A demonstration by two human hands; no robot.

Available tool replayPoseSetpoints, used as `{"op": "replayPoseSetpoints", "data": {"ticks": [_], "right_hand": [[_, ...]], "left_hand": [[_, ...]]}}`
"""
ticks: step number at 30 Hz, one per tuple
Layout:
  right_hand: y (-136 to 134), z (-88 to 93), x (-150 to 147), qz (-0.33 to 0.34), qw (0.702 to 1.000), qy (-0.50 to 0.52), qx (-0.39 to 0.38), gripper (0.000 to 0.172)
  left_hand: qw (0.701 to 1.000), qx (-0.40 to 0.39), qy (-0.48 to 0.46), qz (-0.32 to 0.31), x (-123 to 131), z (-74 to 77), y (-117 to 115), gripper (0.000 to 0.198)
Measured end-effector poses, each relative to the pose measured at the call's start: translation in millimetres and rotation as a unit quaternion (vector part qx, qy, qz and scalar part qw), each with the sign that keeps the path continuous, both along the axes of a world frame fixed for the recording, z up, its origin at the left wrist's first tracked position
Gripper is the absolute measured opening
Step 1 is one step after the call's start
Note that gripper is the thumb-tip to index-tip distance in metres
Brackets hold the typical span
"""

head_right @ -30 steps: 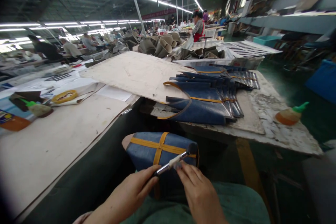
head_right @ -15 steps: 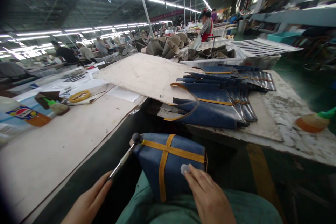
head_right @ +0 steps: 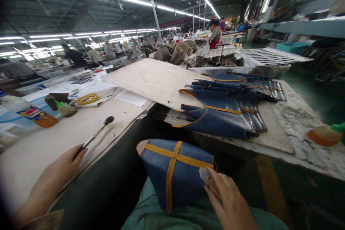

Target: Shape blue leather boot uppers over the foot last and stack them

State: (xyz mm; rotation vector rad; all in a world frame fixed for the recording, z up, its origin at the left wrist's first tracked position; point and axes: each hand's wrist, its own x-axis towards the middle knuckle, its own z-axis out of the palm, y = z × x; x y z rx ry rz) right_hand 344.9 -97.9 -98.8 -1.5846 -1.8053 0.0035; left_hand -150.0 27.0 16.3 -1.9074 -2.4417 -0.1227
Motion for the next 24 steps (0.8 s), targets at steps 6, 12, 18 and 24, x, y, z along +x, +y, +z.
{"op": "replayPoseSetpoints", "data": {"ticks": [6, 12, 18, 24], "right_hand": [[9.2, -12.6, 24.5, -0.057, 0.955, 0.185, -0.223, 0.042], [19.0, -9.5, 24.5, -0.062, 0.906, 0.318, -0.272, 0.041], [20.7, -10.8, 27.5, -0.031, 0.88, 0.376, -0.29, 0.041], [33.1, 9.3, 12.4, -0.026, 0.882, 0.373, -0.286, 0.039]], "left_hand": [[0.991, 0.074, 0.098, -0.05, 30.6, -20.3, 9.1, 0.047], [0.947, 0.065, -0.088, -0.303, 151.5, -58.6, -4.6, 0.038], [0.951, 0.065, -0.126, -0.276, 180.0, -68.8, -10.7, 0.035], [0.931, 0.068, -0.237, -0.269, 155.7, -82.4, 0.6, 0.033]]}}
